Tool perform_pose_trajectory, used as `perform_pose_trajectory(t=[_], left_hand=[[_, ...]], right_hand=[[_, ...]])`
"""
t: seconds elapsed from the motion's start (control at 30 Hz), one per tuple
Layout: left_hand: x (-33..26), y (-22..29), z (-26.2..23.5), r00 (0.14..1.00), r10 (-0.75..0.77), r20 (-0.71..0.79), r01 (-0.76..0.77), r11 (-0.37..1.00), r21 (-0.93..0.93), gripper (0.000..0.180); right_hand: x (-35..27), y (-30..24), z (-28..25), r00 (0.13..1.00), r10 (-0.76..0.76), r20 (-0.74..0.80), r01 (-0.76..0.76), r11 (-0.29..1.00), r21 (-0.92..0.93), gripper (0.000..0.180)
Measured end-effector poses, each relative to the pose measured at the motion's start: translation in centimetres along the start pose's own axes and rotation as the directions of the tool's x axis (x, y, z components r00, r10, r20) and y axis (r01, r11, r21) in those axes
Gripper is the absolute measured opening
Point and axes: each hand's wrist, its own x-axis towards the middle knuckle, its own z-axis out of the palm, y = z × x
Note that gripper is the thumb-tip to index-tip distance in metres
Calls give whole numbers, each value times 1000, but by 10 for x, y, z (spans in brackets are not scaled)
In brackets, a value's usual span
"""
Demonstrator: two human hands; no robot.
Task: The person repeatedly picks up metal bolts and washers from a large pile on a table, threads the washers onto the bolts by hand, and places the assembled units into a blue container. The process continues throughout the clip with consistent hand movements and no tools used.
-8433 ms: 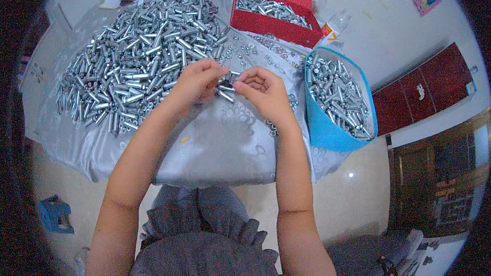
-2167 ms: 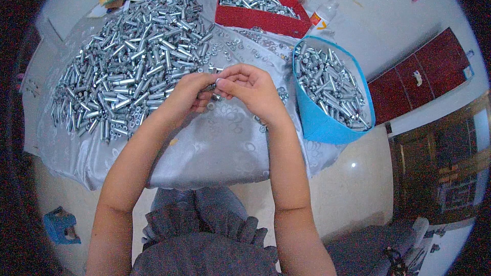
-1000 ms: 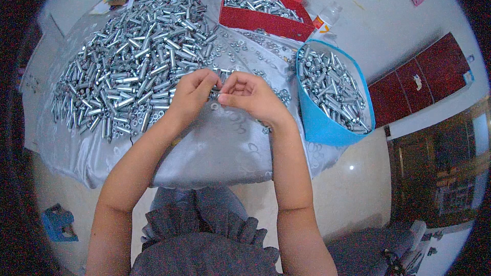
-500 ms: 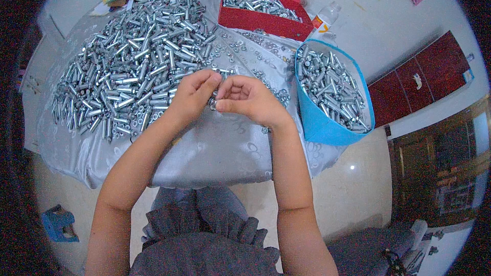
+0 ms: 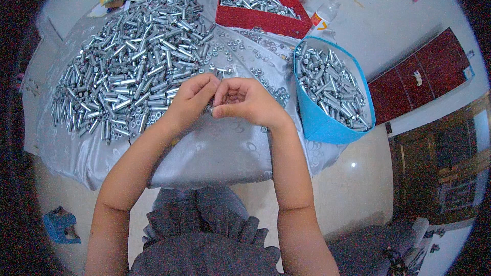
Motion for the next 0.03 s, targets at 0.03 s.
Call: perform_pose_trajectory(t=[0.03], left_hand=[[0,2,1,1000,-22,0,22,1000,-12,25]], right_hand=[[0,1,-1,1000,5,-3,-5,1000,1,18]])
